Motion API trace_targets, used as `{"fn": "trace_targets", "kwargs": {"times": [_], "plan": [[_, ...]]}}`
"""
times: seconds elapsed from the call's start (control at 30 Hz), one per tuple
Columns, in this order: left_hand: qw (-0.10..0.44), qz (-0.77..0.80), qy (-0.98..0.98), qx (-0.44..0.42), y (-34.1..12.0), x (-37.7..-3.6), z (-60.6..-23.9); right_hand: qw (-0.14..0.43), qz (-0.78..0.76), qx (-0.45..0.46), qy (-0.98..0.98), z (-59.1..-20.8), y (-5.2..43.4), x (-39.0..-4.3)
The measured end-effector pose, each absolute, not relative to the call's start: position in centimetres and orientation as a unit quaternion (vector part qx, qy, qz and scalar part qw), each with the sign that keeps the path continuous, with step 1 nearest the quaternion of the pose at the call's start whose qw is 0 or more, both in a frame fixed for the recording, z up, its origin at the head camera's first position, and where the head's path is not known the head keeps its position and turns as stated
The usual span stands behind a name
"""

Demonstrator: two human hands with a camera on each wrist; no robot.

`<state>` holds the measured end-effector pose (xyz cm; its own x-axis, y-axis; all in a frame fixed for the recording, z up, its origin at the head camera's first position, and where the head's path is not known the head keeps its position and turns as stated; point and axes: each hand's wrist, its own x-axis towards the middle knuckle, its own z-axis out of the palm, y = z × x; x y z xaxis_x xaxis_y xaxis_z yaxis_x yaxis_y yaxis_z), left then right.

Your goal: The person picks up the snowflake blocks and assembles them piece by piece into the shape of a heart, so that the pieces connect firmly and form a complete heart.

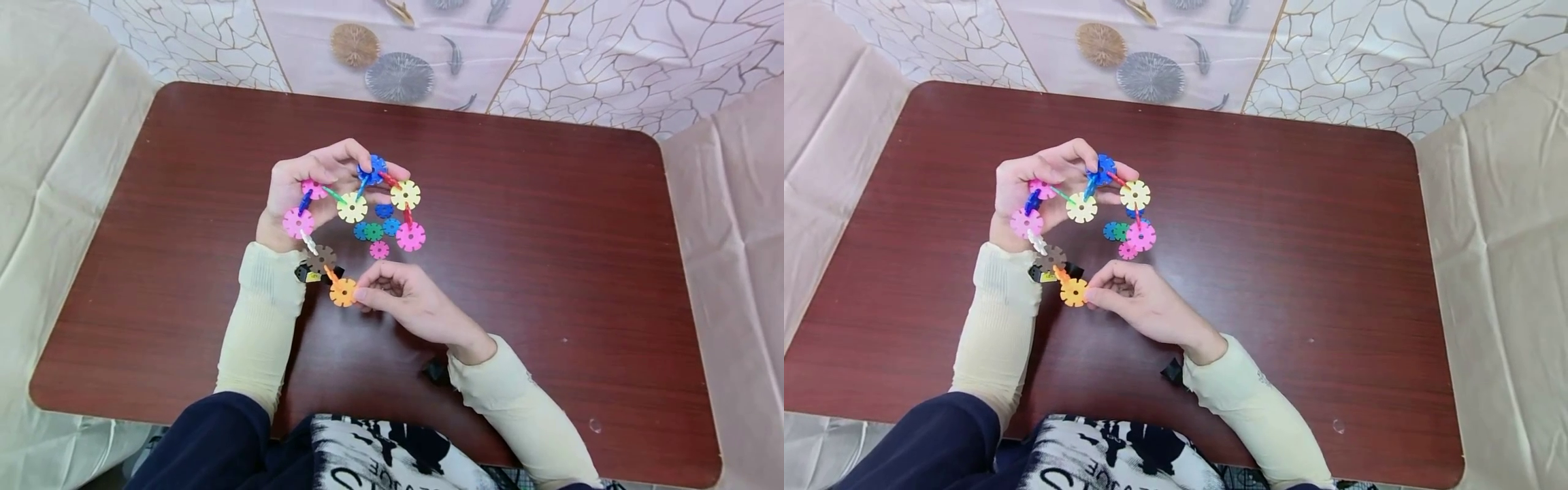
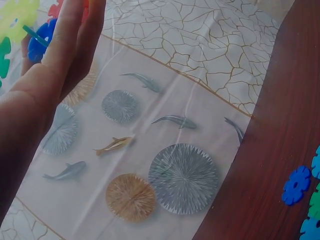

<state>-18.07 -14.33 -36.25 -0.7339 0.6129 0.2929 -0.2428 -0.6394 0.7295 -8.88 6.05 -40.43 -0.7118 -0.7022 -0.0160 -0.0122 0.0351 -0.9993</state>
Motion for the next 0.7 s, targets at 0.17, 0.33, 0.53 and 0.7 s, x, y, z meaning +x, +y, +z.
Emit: {"fn": "trace_targets", "kwargs": {"times": [0.17,0.33,0.53,0.7], "plan": [[0.229,0.87,0.354,0.256,-14.6,-18.1,-36.0,0.276,-0.628,-0.27,0.676,-40.3,6.4,-9.4],[0.202,0.879,0.352,0.251,-15.0,-18.5,-35.9,0.235,-0.534,-0.218,0.783,-40.4,8.7,-12.7],[0.192,0.896,0.334,0.22,-15.3,-18.4,-36.1,0.167,-0.379,-0.149,0.898,-42.7,8.4,-17.0],[0.197,0.891,0.339,0.228,-14.8,-18.3,-36.4,0.127,-0.283,-0.153,0.938,-45.1,6.7,-18.2]]}}
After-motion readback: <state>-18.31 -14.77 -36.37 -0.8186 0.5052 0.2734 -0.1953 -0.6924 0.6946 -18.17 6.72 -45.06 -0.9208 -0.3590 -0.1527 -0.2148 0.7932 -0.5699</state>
